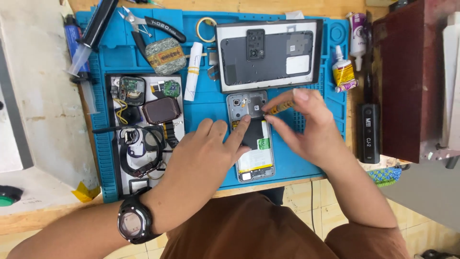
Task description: Using a precision screwdriver to fasten internal components into a disassembled smartphone on a repair bench.
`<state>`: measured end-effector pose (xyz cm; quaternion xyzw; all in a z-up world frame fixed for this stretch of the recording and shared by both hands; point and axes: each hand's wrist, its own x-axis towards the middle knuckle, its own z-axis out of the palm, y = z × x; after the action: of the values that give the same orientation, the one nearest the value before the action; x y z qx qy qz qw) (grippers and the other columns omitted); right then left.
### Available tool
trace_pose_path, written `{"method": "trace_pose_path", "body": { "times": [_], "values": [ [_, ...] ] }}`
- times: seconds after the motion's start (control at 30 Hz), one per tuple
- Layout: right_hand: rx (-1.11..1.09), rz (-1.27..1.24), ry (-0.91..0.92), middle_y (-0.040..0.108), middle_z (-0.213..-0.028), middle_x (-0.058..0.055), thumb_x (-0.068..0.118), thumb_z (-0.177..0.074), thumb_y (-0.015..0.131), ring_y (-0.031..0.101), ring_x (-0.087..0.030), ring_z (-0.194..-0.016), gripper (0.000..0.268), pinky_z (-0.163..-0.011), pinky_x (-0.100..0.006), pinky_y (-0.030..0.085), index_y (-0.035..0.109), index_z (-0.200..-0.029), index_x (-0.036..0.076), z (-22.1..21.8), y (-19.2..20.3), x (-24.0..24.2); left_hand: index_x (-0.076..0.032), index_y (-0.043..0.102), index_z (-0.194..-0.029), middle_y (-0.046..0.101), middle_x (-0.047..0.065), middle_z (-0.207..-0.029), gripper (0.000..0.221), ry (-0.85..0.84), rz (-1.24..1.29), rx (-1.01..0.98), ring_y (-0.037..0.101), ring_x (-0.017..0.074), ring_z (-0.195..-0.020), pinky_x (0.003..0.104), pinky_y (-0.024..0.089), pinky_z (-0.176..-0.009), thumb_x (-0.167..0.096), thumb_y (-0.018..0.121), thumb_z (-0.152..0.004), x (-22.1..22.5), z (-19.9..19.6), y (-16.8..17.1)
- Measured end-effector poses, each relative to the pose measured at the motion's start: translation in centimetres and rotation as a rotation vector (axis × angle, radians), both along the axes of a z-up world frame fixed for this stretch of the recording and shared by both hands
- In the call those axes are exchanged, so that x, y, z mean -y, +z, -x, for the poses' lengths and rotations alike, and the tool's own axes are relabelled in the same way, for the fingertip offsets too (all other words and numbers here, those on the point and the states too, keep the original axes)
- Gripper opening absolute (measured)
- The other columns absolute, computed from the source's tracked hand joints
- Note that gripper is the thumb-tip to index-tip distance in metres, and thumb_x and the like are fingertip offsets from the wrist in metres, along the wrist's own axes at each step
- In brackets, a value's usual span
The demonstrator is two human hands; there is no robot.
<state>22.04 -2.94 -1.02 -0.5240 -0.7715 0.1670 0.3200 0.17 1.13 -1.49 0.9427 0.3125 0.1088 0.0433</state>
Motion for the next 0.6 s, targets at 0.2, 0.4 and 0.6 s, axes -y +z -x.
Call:
{"method": "trace_pose_path", "body": {
  "times": [0.2,0.4,0.6],
  "values": [
    [-0.283,-0.031,-0.051,0.022,-0.142,-0.022,-0.019,-0.095,0.061,0.067,-0.04,-0.098,0.084,-0.099,-0.049,0.06,0.006,-0.146,0.019,0.5,2.7,-1.2,-0.011,0.053,-0.131,0.054,0.006,-0.075,0.052,-0.057,0.069,0.016,0.05,0.0213,-0.072,0.031,0.045,-0.042,-0.042,0.06,-0.089,-0.1,0.1,-0.2],
    [-0.171,0.021,-0.082,0.063,-0.107,-0.024,-0.015,-0.096,0.061,0.069,-0.03,-0.099,0.074,-0.089,-0.033,0.059,0.009,-0.141,0.012,1.2,4.1,-4.8,-0.008,0.052,-0.13,0.057,0.008,-0.081,0.051,-0.091,0.083,0.027,0.054,0.0243,-0.081,0.032,0.049,-0.053,-0.039,0.059,-0.089,-0.2,0.2,0.0],
    [-0.08,0.116,-0.144,0.063,-0.104,-0.016,-0.007,-0.093,0.058,0.066,-0.026,-0.092,0.068,-0.085,-0.035,0.056,0.015,-0.142,0.012,2.0,2.9,-5.5,-0.008,0.059,-0.119,0.059,0.01,-0.087,0.043,-0.095,0.097,0.074,0.056,0.0249,-0.085,0.032,0.05,-0.059,-0.037,0.062,-0.088,-0.2,0.3,0.4]
  ]
}}
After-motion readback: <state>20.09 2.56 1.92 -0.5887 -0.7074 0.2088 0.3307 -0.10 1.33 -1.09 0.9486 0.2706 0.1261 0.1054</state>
